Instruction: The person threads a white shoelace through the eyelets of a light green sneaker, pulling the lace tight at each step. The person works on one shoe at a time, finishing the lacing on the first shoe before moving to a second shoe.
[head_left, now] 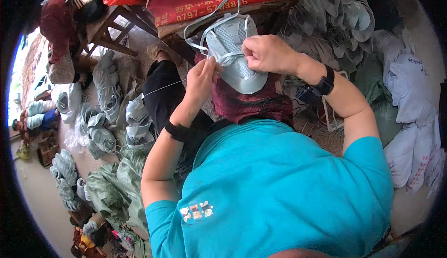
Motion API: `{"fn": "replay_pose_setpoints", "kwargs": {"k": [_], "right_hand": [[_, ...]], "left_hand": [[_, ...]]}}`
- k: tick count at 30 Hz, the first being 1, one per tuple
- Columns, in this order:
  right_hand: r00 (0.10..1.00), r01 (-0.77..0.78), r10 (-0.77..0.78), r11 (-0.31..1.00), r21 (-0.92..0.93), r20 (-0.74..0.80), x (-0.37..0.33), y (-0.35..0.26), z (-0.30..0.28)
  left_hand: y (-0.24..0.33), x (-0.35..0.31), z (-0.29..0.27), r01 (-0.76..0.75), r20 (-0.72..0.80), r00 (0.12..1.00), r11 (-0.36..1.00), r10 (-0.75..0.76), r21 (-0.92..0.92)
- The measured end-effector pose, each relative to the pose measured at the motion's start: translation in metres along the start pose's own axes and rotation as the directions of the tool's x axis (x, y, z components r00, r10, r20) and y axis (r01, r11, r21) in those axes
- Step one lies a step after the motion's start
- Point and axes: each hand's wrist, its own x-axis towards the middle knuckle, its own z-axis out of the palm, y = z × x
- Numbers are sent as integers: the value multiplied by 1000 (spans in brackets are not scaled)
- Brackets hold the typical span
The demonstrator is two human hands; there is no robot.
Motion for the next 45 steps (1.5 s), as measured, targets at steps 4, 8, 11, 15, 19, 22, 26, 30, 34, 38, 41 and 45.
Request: {"fn": "replay_pose_setpoints", "kwargs": {"k": [4,8,11,15,19,22,26,30,34,38,41,45], "right_hand": [[988,-69,47,986,153,145,-9,11,-19],[999,15,-6,981,194,-43,-17,4,-9],[944,307,-313,949,-73,-105,-24,-23,-1],[941,329,-335,938,-109,-43,-35,-31,25],[969,242,-244,969,-50,-37,-33,-35,23],[997,80,-79,989,126,-6,-22,-34,25],[883,57,-35,998,33,-468,20,-58,16],[991,-61,133,583,810,-21,47,-36,14],[942,-31,335,8,999,27,55,24,-42],[828,-4,486,-495,869,281,1,97,-60],[503,143,818,-395,907,277,-78,189,-69],[196,282,951,-289,915,240,-247,287,-101]], "left_hand": [[8,2,-12,-3,22,1000,998,5,-67],[31,8,-17,-59,-57,997,986,51,-153],[55,24,-23,-136,-81,988,990,132,-45],[107,53,-36,-464,-95,879,884,467,48],[177,27,-14,-414,199,781,728,593,-547],[169,21,-4,-464,213,777,768,592,-441],[160,20,-14,-378,149,869,827,472,-416],[149,26,-31,-155,129,932,695,338,-702],[84,46,-127,-34,53,970,352,236,-935],[1,28,-237,-138,-172,983,364,-64,-921],[-28,-7,-284,-300,-492,846,578,-207,-759],[-71,-52,-364,-411,-666,672,584,-325,-700]]}}
